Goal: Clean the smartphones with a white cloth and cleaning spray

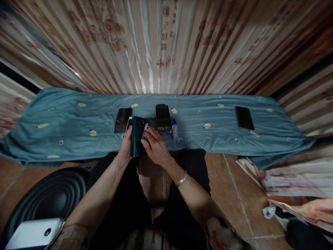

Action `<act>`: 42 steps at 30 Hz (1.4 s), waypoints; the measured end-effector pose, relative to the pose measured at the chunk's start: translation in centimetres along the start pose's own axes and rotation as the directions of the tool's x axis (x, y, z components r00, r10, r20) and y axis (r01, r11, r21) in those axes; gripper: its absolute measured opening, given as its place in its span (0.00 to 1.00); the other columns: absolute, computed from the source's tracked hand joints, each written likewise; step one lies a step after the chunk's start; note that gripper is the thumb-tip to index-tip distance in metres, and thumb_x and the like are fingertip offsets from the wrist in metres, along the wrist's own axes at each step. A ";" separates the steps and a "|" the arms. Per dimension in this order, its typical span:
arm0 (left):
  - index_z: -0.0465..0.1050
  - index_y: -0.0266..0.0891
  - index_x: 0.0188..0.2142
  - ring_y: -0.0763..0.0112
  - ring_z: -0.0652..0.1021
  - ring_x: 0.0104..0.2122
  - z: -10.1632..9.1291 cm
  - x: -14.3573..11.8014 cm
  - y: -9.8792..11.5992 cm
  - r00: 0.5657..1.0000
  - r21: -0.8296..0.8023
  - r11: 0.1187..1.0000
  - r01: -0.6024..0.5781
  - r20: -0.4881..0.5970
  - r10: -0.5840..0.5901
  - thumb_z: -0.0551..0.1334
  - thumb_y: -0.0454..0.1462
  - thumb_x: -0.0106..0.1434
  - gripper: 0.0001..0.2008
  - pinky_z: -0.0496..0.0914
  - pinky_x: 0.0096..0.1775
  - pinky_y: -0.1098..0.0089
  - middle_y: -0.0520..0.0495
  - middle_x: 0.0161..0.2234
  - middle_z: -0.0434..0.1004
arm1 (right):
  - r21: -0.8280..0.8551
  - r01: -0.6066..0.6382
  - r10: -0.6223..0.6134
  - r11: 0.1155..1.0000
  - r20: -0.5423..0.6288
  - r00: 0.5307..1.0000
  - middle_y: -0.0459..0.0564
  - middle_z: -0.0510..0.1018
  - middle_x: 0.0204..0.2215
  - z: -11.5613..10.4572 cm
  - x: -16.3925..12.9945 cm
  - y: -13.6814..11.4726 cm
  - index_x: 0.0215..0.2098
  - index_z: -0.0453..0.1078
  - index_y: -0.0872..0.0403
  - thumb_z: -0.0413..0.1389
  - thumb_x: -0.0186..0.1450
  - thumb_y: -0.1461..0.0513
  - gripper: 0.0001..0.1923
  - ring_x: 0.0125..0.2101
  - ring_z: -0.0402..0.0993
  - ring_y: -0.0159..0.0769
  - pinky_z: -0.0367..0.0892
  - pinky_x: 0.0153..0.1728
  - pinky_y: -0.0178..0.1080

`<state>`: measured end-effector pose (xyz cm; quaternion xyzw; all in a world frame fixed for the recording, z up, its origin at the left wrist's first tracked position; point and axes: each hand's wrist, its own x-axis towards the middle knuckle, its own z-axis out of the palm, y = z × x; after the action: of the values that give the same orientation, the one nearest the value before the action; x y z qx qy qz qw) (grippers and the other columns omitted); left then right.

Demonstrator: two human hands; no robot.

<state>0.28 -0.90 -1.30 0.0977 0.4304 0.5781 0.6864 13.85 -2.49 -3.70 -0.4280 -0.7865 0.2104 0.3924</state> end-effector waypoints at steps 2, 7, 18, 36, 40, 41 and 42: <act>0.78 0.32 0.42 0.61 0.82 0.41 0.1 0.0 -0.2 1.000 0.007 1.000 0.009 0.013 -0.009 0.59 0.46 0.65 0.19 0.74 0.48 0.65 0.43 0.34 0.83 | 0.003 -0.013 0.013 1.000 -0.009 1.000 0.59 0.68 0.61 0.0 0.1 0.3 0.60 0.67 0.54 0.48 0.72 0.55 0.22 0.63 0.62 0.44 0.59 0.65 0.51; 0.79 0.34 0.41 0.61 0.82 0.43 0.2 -0.3 -0.7 0.999 0.022 0.999 0.028 0.026 -0.028 0.58 0.44 0.66 0.16 0.74 0.50 0.65 0.44 0.34 0.83 | -0.013 -0.050 0.049 0.999 -0.051 0.997 0.59 0.68 0.61 -0.2 0.5 1.0 0.60 0.67 0.55 0.48 0.72 0.54 0.23 0.63 0.63 0.44 0.59 0.64 0.51; 0.80 0.34 0.41 0.60 0.80 0.47 0.5 -0.7 -1.9 0.997 0.086 0.996 -0.015 0.077 0.008 0.61 0.43 0.65 0.15 0.72 0.53 0.64 0.44 0.38 0.84 | -0.024 -0.066 0.063 0.998 -0.112 0.992 0.58 0.70 0.60 -0.9 0.7 1.5 0.59 0.68 0.53 0.46 0.72 0.53 0.22 0.61 0.64 0.44 0.60 0.63 0.52; 0.79 0.36 0.41 0.59 0.78 0.52 0.5 -1.5 -2.7 0.994 0.034 0.999 -0.030 0.108 0.026 0.65 0.41 0.60 0.13 0.69 0.56 0.64 0.45 0.43 0.83 | 0.008 0.049 -0.048 0.999 -0.088 0.995 0.57 0.65 0.64 -1.5 0.4 -0.4 0.64 0.62 0.52 0.50 0.71 0.55 0.25 0.64 0.59 0.44 0.56 0.66 0.52; 0.79 0.37 0.37 0.61 0.80 0.47 0.4 -1.2 -2.2 0.993 0.012 0.999 -0.035 0.116 0.034 0.67 0.42 0.57 0.12 0.70 0.52 0.66 0.47 0.37 0.83 | 0.018 0.052 -0.051 0.998 -0.050 0.997 0.58 0.64 0.65 -0.9 0.0 -0.9 0.66 0.59 0.52 0.53 0.69 0.54 0.29 0.65 0.58 0.44 0.57 0.65 0.52; 0.79 0.37 0.37 0.64 0.80 0.44 0.2 -1.0 -2.1 0.992 0.011 0.998 -0.064 0.108 0.062 0.68 0.43 0.57 0.12 0.70 0.51 0.68 0.48 0.35 0.82 | 0.018 0.049 -0.048 0.999 -0.042 0.998 0.58 0.64 0.65 -0.7 -0.1 -1.0 0.66 0.58 0.52 0.54 0.68 0.54 0.30 0.65 0.58 0.45 0.57 0.65 0.52; 0.78 0.37 0.37 0.67 0.80 0.42 0.0 -0.7 -2.0 0.991 0.013 0.995 -0.094 0.098 0.092 0.68 0.42 0.56 0.12 0.70 0.50 0.70 0.49 0.35 0.82 | 0.018 0.044 -0.044 0.999 -0.036 0.998 0.59 0.64 0.64 -0.4 -0.2 -1.1 0.66 0.58 0.52 0.55 0.68 0.54 0.31 0.65 0.59 0.46 0.58 0.65 0.52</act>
<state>1.74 -2.12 -2.29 0.1516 0.3965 0.6002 0.6779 13.68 -3.20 -2.81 -0.4105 -0.7866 0.2015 0.4149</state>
